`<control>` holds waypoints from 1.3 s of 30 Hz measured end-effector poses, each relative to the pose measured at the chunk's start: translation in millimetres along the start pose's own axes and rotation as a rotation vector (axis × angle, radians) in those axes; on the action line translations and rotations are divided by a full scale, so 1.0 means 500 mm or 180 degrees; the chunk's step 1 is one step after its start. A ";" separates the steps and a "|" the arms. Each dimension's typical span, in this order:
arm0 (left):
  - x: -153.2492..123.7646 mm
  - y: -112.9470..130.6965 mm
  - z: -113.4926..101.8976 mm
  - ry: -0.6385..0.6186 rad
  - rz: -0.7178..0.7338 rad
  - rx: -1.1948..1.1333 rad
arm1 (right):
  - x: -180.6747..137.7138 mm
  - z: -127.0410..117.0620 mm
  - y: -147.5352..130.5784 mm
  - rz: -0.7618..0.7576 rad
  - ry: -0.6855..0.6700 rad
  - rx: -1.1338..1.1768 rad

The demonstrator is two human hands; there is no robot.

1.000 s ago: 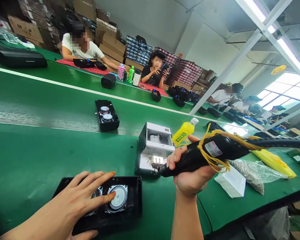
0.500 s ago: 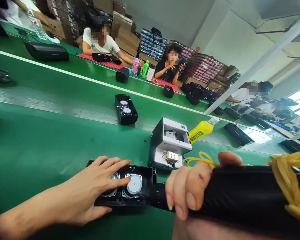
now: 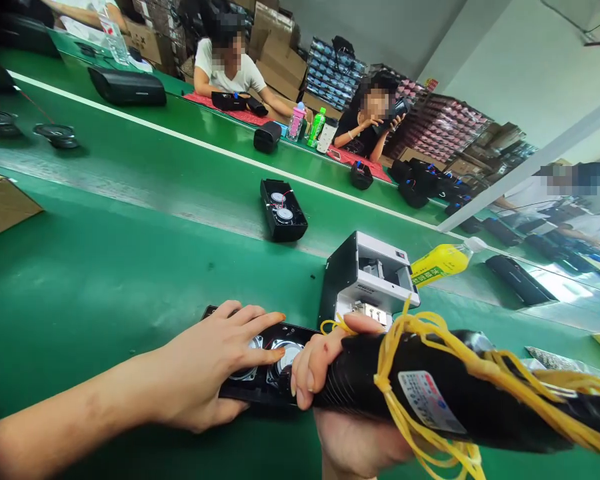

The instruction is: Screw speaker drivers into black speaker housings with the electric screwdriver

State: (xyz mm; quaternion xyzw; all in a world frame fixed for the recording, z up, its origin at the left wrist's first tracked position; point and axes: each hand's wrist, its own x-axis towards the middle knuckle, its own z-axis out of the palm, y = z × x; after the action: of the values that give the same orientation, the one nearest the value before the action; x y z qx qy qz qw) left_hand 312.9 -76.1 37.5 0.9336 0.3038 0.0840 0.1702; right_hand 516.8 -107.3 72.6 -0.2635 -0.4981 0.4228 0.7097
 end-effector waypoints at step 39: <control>-0.001 -0.001 0.000 0.0067 0.0039 0.0003 | -0.010 -0.003 0.004 0.0012 -0.0023 -0.0239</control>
State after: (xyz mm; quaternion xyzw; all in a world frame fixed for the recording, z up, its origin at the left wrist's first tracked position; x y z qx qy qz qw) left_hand 312.4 -75.8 37.4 0.9346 0.2998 0.0946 0.1661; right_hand 516.9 -110.4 68.0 -0.2894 -0.5158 0.4060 0.6967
